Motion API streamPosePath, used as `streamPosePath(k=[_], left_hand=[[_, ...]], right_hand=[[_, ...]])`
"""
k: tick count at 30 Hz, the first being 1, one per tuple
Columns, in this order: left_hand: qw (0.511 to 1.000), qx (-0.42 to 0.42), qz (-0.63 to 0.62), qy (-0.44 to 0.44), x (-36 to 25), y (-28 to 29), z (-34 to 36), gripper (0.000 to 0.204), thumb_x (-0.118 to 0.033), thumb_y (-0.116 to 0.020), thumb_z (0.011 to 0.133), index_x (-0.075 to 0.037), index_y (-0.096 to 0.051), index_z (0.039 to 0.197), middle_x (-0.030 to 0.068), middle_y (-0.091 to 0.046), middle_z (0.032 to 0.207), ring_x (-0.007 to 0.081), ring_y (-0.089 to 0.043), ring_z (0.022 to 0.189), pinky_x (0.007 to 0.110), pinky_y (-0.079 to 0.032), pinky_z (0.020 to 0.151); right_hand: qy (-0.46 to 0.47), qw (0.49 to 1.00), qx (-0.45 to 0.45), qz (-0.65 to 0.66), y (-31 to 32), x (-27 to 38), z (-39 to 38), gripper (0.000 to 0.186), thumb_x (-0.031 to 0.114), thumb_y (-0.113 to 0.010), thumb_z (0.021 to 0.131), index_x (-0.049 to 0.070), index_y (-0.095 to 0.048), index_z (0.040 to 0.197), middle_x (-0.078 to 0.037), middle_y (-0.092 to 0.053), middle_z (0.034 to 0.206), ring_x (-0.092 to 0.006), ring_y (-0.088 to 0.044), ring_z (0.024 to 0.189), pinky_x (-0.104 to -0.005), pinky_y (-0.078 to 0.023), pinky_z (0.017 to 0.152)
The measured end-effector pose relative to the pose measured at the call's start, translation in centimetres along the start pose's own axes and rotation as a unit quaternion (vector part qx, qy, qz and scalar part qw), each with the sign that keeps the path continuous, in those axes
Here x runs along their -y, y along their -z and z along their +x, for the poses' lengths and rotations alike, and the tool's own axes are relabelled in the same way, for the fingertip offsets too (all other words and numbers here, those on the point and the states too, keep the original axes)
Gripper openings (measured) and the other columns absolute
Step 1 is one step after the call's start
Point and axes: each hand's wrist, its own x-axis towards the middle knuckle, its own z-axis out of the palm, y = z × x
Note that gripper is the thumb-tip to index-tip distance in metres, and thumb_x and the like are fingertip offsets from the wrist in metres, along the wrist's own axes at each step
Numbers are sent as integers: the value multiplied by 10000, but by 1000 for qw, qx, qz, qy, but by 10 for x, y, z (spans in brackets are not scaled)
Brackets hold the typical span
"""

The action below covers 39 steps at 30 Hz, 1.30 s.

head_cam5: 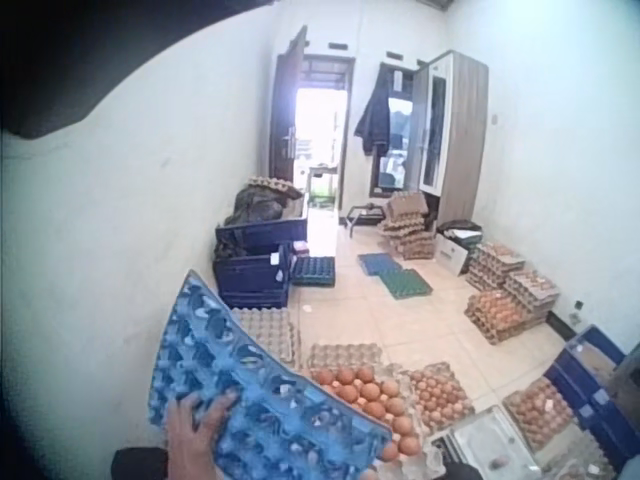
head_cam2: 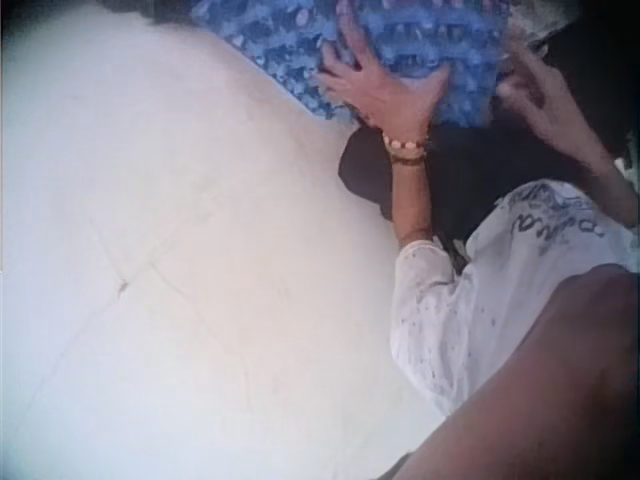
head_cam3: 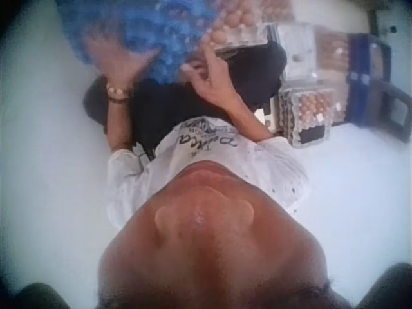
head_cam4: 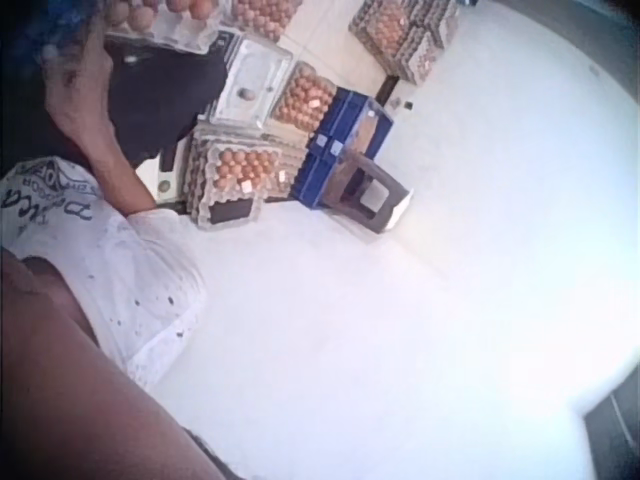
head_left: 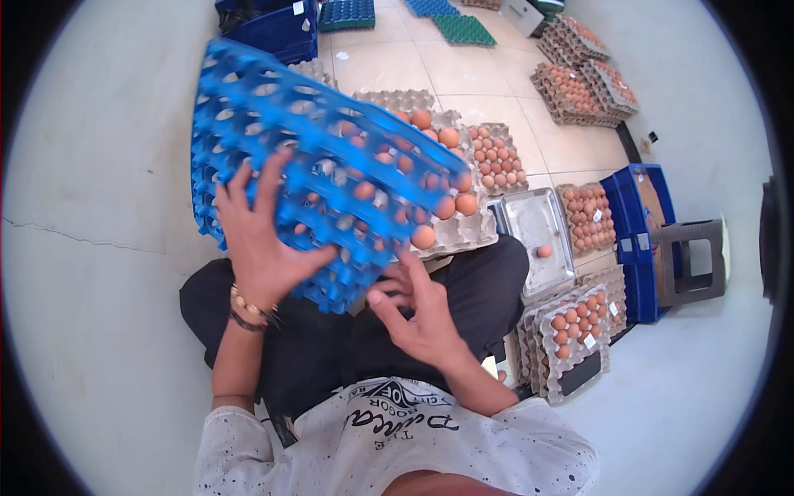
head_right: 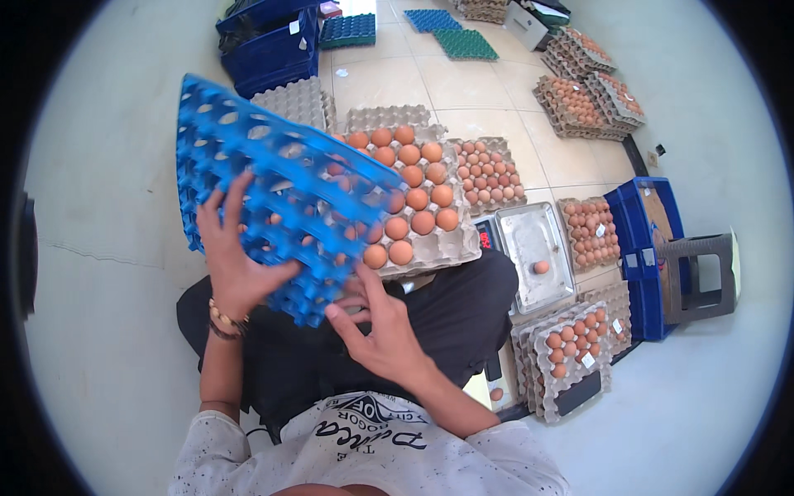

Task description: The person sorts eggs by hand, moving them from one tray to another and occasionally placing an egg on a digital scale to weigh it.

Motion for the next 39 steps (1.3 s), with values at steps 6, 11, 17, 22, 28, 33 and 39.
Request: streamPosePath(k=[6,11,17,22,28,33,39], left_hand=[[991,10,78,-111,-59,-4,11,893,-422,-848,508,-268,-573,1343,177,-434,1338,456,-335,1298,647,-217,1095],[971,-17,-62,-231,-72,1,8,632,-415,-815,653,-407,-635,1259,106,-364,1458,516,-140,1410,703,-99,1107],[969,-47,-75,-229,-34,14,-22,525,-336,-818,663,-299,-693,1171,108,-439,1396,472,-217,1388,622,-169,1132],[993,12,-48,-106,1,8,-45,528,-205,-796,654,-124,-645,1154,182,-455,1382,439,-295,1388,571,-258,1121],[997,33,-42,-46,39,-5,-72,587,-107,-758,699,-94,-579,1258,199,-404,1417,406,-339,1374,505,-315,1108],[997,59,-28,33,76,-25,-76,564,-101,-730,758,-52,-557,1293,199,-443,1379,372,-449,1293,462,-359,1085],[988,145,38,32,146,-50,-76,558,-158,-716,798,-50,-536,1315,205,-511,1302,382,-481,1236,466,-371,1062]], right_hand=[[12,982,-186,33,3,-40,-6,430,-49,-516,950,-71,-393,1362,-138,-656,1071,-122,-659,827,-272,-612,641],[77,943,-316,67,36,-18,27,396,-33,-515,945,-54,-402,1324,-143,-653,1039,-166,-675,791,-278,-593,642],[119,920,-339,156,102,12,123,322,49,-548,955,-52,-407,1226,-177,-626,1013,-252,-690,796,-336,-621,687],[223,898,-262,274,185,32,293,518,141,-596,965,-173,-328,1279,-294,-558,1122,-383,-668,1010,-400,-583,880],[119,900,-261,329,222,46,336,494,138,-445,994,-153,-281,1358,-459,-443,1237,-514,-597,1075,-461,-537,965],[18,935,-281,218,270,-43,222,504,206,-373,1004,-71,-287,1416,-350,-524,1276,-427,-600,1137,-435,-523,981],[-92,784,-571,224,386,-196,50,460,251,-397,975,-32,-426,1338,-264,-606,1221,-342,-643,1053,-352,-541,859]])
